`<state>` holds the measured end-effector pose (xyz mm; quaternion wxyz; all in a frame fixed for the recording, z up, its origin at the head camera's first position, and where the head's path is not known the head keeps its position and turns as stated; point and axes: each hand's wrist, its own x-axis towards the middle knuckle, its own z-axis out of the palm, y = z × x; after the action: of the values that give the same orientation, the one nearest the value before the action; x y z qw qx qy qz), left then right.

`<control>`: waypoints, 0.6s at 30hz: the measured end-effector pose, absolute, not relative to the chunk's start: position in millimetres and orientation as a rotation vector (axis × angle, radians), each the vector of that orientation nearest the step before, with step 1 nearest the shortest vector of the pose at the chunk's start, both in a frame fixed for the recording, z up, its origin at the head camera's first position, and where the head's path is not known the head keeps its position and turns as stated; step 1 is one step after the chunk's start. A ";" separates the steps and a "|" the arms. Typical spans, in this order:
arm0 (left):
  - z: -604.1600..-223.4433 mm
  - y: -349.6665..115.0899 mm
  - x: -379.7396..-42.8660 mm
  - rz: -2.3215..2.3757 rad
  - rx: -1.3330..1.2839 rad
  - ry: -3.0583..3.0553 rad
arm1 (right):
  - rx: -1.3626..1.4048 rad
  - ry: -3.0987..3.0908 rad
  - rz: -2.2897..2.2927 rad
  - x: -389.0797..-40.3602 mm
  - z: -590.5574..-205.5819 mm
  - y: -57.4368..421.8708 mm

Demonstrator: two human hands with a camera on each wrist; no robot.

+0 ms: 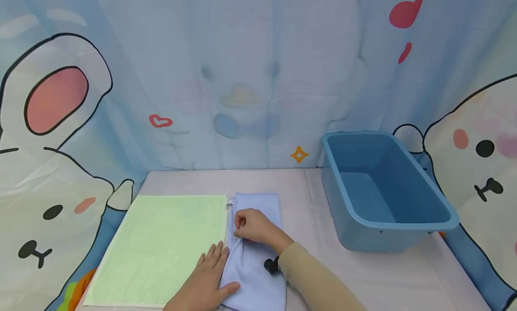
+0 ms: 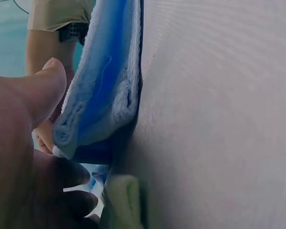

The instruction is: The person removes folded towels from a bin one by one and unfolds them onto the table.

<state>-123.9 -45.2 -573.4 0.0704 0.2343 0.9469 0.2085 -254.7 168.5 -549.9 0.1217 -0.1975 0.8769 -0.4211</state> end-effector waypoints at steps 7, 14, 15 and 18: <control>-570.2 -41.4 -123.8 0.564 0.780 2.822 | -0.537 2.386 -1.413 -256.3 -548.0 190.0; -570.2 -35.6 -124.6 0.505 0.850 2.788 | -0.517 2.339 -1.462 -253.0 -543.7 211.6; -570.1 -35.1 -124.6 0.497 0.861 2.787 | -0.513 2.339 -1.461 -252.6 -543.4 214.1; -569.6 -33.5 -124.5 0.462 0.888 2.794 | -0.497 2.352 -1.452 -251.7 -542.3 221.9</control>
<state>-124.5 -33.5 -569.6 0.0867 0.2982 0.9378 0.1552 -251.7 221.9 -542.3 0.1658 -0.1746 0.8259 -0.5098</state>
